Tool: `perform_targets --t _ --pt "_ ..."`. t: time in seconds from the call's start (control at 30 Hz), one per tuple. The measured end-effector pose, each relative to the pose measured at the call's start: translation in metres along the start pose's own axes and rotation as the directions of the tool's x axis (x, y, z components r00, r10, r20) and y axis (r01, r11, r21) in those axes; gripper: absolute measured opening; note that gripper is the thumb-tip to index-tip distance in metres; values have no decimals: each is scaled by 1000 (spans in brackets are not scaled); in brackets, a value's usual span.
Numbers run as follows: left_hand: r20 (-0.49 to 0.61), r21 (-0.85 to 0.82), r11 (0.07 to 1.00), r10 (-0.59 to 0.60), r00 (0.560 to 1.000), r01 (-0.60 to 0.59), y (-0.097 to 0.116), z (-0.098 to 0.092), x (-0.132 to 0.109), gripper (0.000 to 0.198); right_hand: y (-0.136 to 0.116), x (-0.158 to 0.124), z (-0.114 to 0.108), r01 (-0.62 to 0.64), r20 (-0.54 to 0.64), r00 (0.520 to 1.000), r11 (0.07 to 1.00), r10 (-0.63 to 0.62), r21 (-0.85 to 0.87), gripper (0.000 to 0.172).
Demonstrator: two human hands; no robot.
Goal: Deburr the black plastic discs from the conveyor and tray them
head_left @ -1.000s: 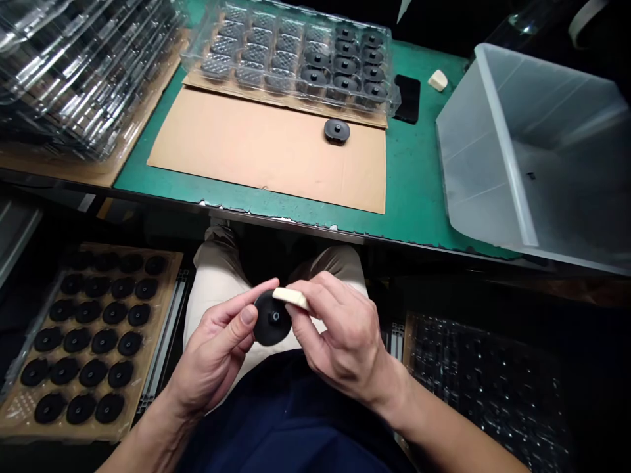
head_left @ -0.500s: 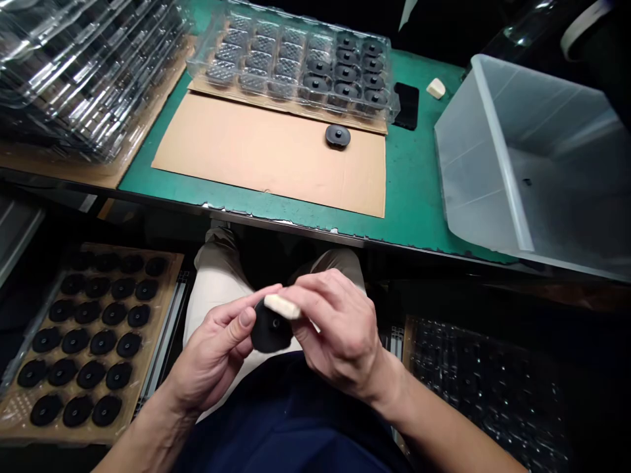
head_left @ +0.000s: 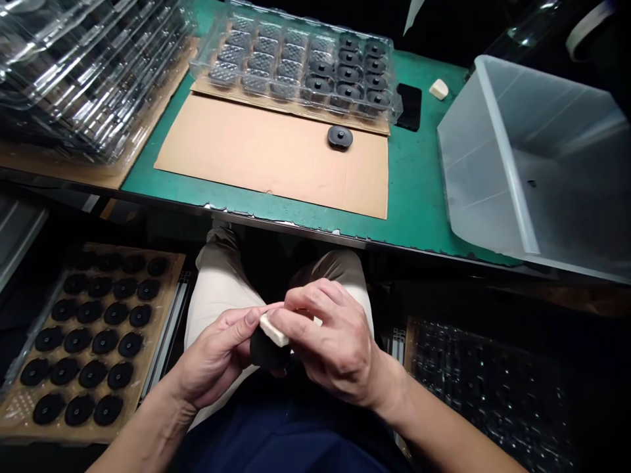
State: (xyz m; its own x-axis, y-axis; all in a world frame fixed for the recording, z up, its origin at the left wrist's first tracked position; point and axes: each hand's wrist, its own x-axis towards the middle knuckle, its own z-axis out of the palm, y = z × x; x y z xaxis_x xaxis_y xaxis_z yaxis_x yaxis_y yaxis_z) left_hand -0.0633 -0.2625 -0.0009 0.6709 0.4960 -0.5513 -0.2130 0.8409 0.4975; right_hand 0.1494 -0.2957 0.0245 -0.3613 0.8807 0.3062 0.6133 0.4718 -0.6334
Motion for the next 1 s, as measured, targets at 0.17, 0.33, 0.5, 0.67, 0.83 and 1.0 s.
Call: perform_targets --t 0.17,0.33,0.5,0.67,0.83,1.0 --pt "-253 -88 949 272 928 -302 -4 6 7 42 -6 2 12 -374 -92 914 910 394 179 17" --pt "-319 12 933 345 883 -361 -2 2 7 45 -10 1 20 -510 42 851 803 524 308 27" --pt "-178 43 996 85 980 -79 -3 -6 2 37 -2 -3 14 -246 -19 968 965 249 88 17" --pt "-63 -85 995 -60 996 55 -12 -5 0 36 7 1 2 47 125 991 998 -51 33 25" --pt "-121 -204 977 44 992 -68 -13 -3 2 33 6 6 5 -15 39 999 999 17 -44 22" --pt "-296 -40 925 350 889 -378 -9 -4 7 51 -2 4 20 -543 140 839 796 525 268 27"
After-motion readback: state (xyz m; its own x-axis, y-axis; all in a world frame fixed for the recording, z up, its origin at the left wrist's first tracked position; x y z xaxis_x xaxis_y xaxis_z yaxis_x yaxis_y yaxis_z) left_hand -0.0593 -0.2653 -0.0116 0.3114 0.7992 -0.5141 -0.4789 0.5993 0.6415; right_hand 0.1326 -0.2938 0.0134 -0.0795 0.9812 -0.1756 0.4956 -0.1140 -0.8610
